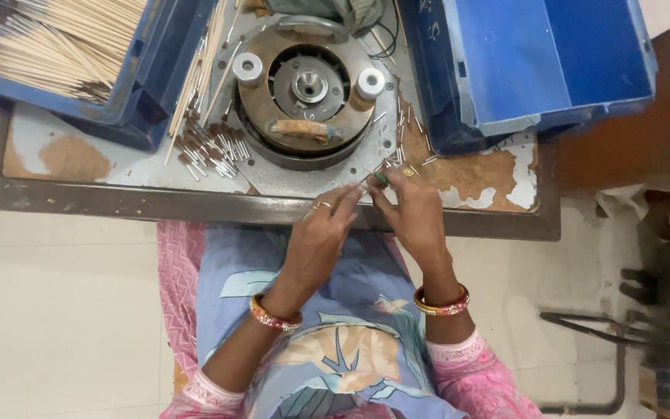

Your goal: The recorder is assembling small metal components onto wooden sticks at an industrial workstation.

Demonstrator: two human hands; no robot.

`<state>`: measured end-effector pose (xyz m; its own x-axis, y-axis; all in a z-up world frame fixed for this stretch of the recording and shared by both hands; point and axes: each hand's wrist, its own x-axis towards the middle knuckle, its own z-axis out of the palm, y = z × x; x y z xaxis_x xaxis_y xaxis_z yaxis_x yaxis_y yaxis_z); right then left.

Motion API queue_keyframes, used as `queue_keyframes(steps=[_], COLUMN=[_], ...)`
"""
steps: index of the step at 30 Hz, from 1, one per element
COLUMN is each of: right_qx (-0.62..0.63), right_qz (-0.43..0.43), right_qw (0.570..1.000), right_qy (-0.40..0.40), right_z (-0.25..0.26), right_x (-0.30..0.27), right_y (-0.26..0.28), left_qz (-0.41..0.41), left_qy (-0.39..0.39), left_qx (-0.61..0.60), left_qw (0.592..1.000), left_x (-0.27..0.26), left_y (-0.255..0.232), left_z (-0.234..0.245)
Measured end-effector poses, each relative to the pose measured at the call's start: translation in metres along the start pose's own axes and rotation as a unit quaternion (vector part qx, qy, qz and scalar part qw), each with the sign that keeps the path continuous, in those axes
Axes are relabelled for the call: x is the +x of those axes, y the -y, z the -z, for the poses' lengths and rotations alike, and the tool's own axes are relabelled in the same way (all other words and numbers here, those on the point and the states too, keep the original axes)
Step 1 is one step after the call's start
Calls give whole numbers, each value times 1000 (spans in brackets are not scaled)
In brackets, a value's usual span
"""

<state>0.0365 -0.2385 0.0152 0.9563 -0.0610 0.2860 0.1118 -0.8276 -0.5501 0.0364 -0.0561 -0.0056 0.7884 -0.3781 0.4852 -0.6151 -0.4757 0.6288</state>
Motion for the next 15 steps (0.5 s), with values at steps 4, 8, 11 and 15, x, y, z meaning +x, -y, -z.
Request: queue_keyframes(steps=[4, 8, 11, 15], right_qx=[109, 178, 249, 221], right_qz=[-11, -65, -100, 37], right_qw=[990, 976, 960, 973], right_qy=[87, 110, 76, 54], right_z=[6, 13, 15, 12], right_x=[-4, -14, -22, -26], right_y=[13, 24, 40, 49], left_qz=[64, 135, 272, 387], left_qy=[56, -12, -69, -76], left_qx=[5, -119, -414, -678], left_qw=[996, 984, 866, 620], left_x=[-10, -13, -20, -28], left_y=[14, 4, 8, 7], left_z=[-11, -1, 9, 23])
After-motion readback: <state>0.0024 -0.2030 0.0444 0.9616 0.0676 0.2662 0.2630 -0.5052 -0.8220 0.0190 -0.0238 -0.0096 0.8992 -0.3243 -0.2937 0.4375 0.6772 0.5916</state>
